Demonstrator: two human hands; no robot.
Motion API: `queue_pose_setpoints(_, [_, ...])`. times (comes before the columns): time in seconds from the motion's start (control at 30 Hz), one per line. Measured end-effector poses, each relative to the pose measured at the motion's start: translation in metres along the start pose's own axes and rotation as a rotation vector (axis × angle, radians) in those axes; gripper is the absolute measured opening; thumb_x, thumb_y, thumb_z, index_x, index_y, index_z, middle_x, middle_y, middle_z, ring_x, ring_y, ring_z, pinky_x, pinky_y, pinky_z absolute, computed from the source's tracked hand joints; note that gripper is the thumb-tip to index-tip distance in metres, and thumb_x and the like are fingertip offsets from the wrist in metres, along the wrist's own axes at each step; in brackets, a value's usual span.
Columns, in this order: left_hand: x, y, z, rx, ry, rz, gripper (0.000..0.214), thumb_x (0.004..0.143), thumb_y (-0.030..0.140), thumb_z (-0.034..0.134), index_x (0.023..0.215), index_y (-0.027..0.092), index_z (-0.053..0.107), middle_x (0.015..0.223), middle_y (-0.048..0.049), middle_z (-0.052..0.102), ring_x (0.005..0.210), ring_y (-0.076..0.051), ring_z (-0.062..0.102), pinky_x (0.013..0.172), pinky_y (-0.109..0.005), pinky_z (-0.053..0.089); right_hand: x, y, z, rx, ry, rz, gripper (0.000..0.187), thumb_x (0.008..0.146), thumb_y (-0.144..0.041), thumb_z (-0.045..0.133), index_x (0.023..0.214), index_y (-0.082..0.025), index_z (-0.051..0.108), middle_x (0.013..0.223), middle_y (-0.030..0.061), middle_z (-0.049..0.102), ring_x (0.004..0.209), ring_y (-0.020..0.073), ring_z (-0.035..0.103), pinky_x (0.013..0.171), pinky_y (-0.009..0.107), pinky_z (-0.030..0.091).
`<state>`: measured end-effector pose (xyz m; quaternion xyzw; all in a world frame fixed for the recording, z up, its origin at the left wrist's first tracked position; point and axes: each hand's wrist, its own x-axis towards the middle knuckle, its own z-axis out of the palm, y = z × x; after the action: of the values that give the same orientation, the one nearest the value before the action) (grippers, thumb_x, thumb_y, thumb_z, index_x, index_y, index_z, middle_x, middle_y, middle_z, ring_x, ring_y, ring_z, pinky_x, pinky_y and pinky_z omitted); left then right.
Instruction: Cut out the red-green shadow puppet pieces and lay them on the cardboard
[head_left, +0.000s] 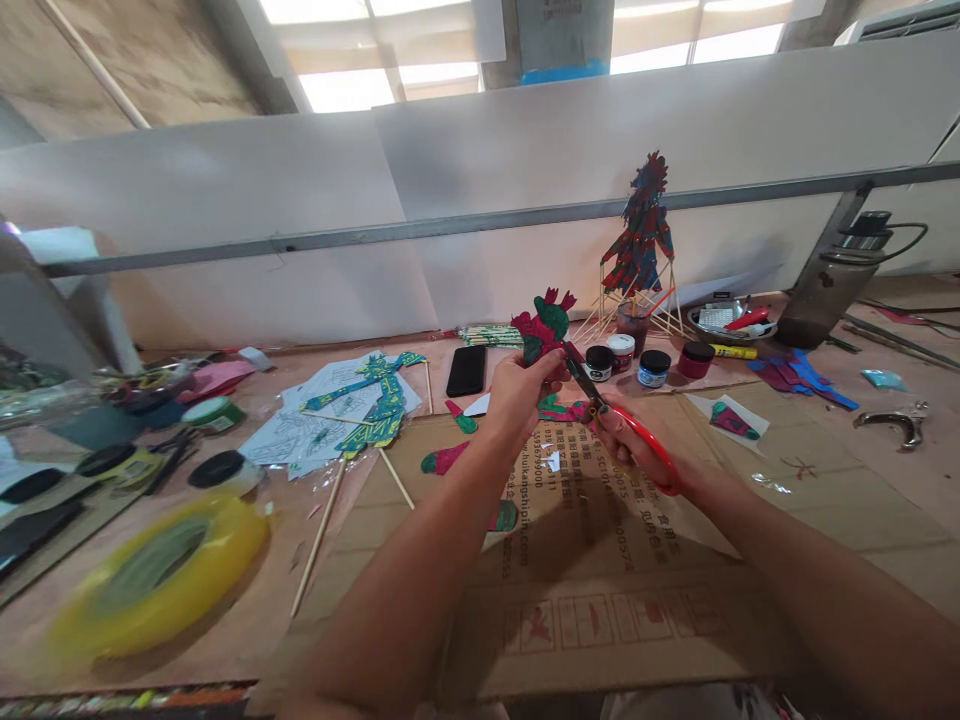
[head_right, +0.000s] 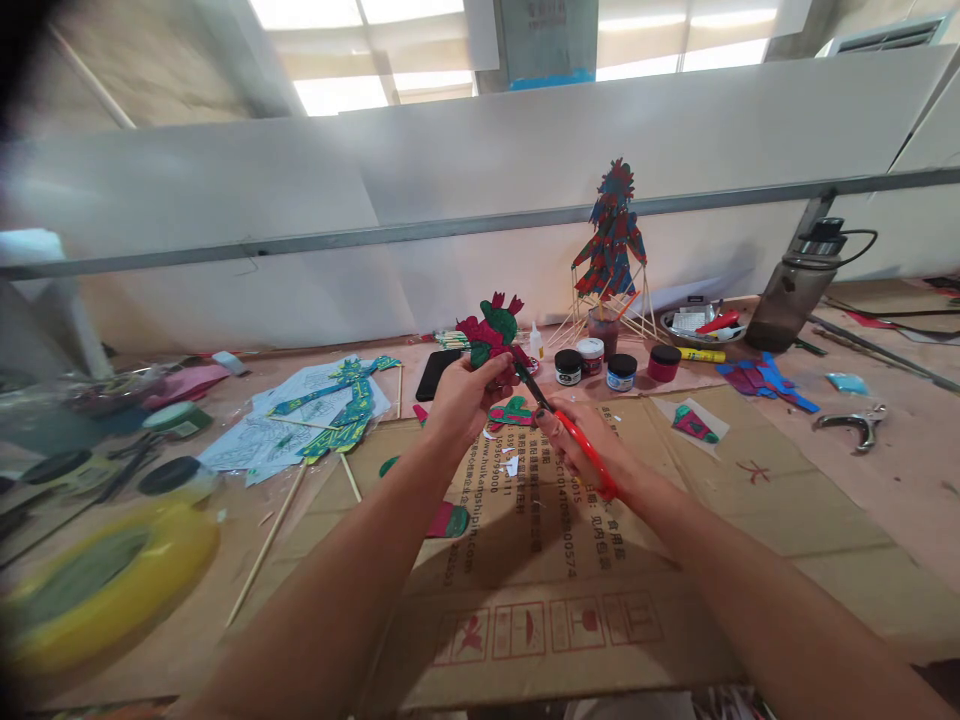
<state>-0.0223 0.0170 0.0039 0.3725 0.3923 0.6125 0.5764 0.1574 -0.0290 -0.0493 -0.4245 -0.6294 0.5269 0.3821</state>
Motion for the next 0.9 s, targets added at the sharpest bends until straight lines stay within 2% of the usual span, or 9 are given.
queue_pose_setpoints(0.23, [0.001, -0.001, 0.000, -0.018, -0.026, 0.006, 0.031, 0.064, 0.028, 0.097, 0.070, 0.014, 0.070, 0.066, -0.0028, 0.068, 0.061, -0.013, 0.064, 0.060, -0.025, 0.045, 0.000, -0.007, 0.003, 0.008, 0.020, -0.005, 0.053, 0.093, -0.080, 0.058, 0.096, -0.026, 0.054, 0.071, -0.0055, 0.041, 0.050, 0.0103, 0.034, 0.042, 0.024, 0.027])
queue_pose_setpoints(0.5, [0.002, -0.001, -0.001, -0.021, -0.048, -0.001, 0.037, 0.059, 0.032, 0.100, 0.072, 0.016, 0.069, 0.064, -0.0016, 0.067, 0.060, -0.013, 0.064, 0.059, -0.025, 0.044, -0.002, -0.010, 0.003, -0.034, 0.034, -0.005, 0.054, 0.093, -0.080, 0.057, 0.090, -0.027, 0.050, 0.065, -0.0062, 0.041, 0.047, 0.0106, 0.033, 0.041, 0.025, 0.028])
queue_pose_setpoints(0.73, [0.004, -0.003, -0.002, -0.027, -0.038, -0.019, 0.037, 0.058, 0.031, 0.101, 0.073, 0.015, 0.070, 0.065, -0.0022, 0.068, 0.060, -0.013, 0.065, 0.059, -0.025, 0.045, -0.001, -0.007, 0.002, -0.008, 0.030, 0.026, 0.060, 0.088, -0.086, 0.060, 0.096, -0.027, 0.054, 0.067, -0.0057, 0.044, 0.048, 0.0110, 0.036, 0.041, 0.025, 0.032])
queue_pose_setpoints(0.9, [0.003, -0.003, -0.002, -0.036, -0.046, -0.015, 0.035, 0.059, 0.029, 0.100, 0.072, 0.015, 0.071, 0.066, -0.0029, 0.070, 0.060, -0.013, 0.065, 0.059, -0.026, 0.045, -0.001, -0.004, 0.002, 0.000, 0.025, 0.024, 0.057, 0.092, -0.084, 0.058, 0.096, -0.028, 0.051, 0.070, -0.0053, 0.045, 0.052, 0.0118, 0.038, 0.043, 0.024, 0.034])
